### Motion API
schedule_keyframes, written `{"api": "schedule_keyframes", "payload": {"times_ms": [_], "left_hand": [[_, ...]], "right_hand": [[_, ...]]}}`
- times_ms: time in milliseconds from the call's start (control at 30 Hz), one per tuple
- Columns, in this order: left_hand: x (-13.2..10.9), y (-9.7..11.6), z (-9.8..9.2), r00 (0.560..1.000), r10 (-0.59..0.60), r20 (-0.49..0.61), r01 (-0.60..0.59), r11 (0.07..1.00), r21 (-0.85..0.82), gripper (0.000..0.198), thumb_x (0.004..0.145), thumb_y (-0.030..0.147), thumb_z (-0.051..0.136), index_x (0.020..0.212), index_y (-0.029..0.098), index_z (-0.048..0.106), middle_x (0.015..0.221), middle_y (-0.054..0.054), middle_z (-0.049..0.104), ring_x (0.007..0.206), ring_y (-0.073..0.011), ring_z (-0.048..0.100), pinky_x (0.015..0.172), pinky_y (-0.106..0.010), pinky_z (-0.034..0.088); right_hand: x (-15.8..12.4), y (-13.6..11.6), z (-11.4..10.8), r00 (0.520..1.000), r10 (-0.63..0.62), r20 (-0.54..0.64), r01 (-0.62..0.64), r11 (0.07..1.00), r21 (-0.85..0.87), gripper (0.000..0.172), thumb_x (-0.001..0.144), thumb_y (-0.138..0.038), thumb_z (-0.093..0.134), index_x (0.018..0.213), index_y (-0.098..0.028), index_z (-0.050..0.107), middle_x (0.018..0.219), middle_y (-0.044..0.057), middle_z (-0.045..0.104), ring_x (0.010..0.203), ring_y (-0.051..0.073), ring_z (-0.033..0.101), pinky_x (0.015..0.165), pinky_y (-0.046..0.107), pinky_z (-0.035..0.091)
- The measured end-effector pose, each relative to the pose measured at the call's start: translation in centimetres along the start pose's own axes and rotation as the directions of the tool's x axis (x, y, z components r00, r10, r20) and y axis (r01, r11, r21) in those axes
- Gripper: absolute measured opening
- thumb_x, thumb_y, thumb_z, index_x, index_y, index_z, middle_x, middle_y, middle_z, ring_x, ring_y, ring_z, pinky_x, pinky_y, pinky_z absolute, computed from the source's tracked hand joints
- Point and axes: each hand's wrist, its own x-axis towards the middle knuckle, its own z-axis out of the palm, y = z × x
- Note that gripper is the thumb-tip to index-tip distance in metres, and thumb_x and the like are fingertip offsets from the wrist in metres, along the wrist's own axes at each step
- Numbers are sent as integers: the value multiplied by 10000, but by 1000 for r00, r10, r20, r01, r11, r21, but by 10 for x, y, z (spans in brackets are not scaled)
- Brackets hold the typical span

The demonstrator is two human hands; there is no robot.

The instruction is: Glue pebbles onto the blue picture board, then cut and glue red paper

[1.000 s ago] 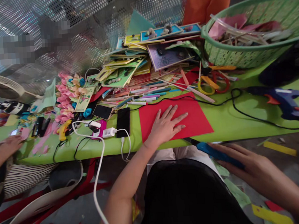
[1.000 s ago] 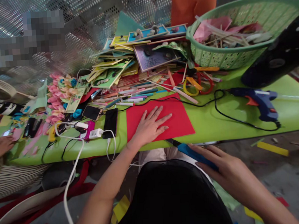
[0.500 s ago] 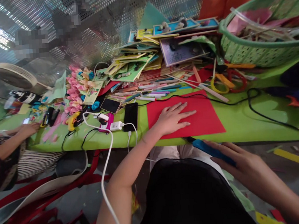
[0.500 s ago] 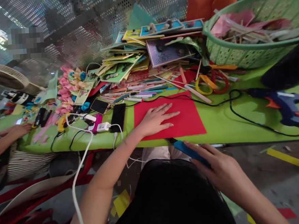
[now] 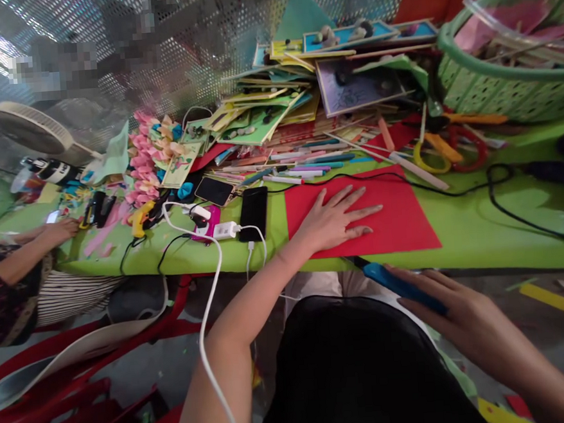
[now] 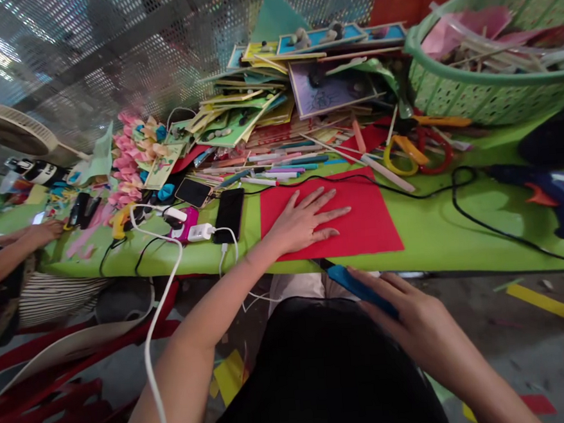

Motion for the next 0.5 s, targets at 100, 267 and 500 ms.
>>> {"api": "schedule_keyframes", "payload": {"times_ms": [100, 267, 500], "left_hand": [[0, -1, 1, 1000, -4, -7, 4, 1000, -2, 602, 1030, 624, 356, 1603, 464, 269, 1737, 58, 169, 1610, -277, 134, 1261, -636, 183], [-1, 0, 2, 1000, 8, -20, -8, 1000, -17, 610, 1026, 624, 364, 1605, 456, 270, 1735, 47, 184, 1607, -289, 148, 1261, -641, 172], [2, -9, -2, 1000, -3, 11, 5, 980, -200, 603, 1021, 571, 453, 1594, 472, 291, 1726, 49, 216, 1609, -260, 148, 1276, -625, 109]], "right_hand": [[3, -5, 6, 1000, -14, 25, 13, 1000, 14, 497, 1012, -512, 493, 1479, -367, 579, 1320, 72, 713, 1119, 302, 728, 852, 409, 630], [-4, -1, 8, 999, -48, -2, 48, 999, -4, 519, 1002, -534, 514, 1483, -350, 579, 1269, 97, 725, 1106, 304, 733, 825, 401, 632], [5, -8, 17, 998, -46, 32, 45, 999, 11, 495, 1022, -505, 479, 1491, -367, 554, 1319, 76, 702, 1111, 293, 727, 838, 415, 623]]}}
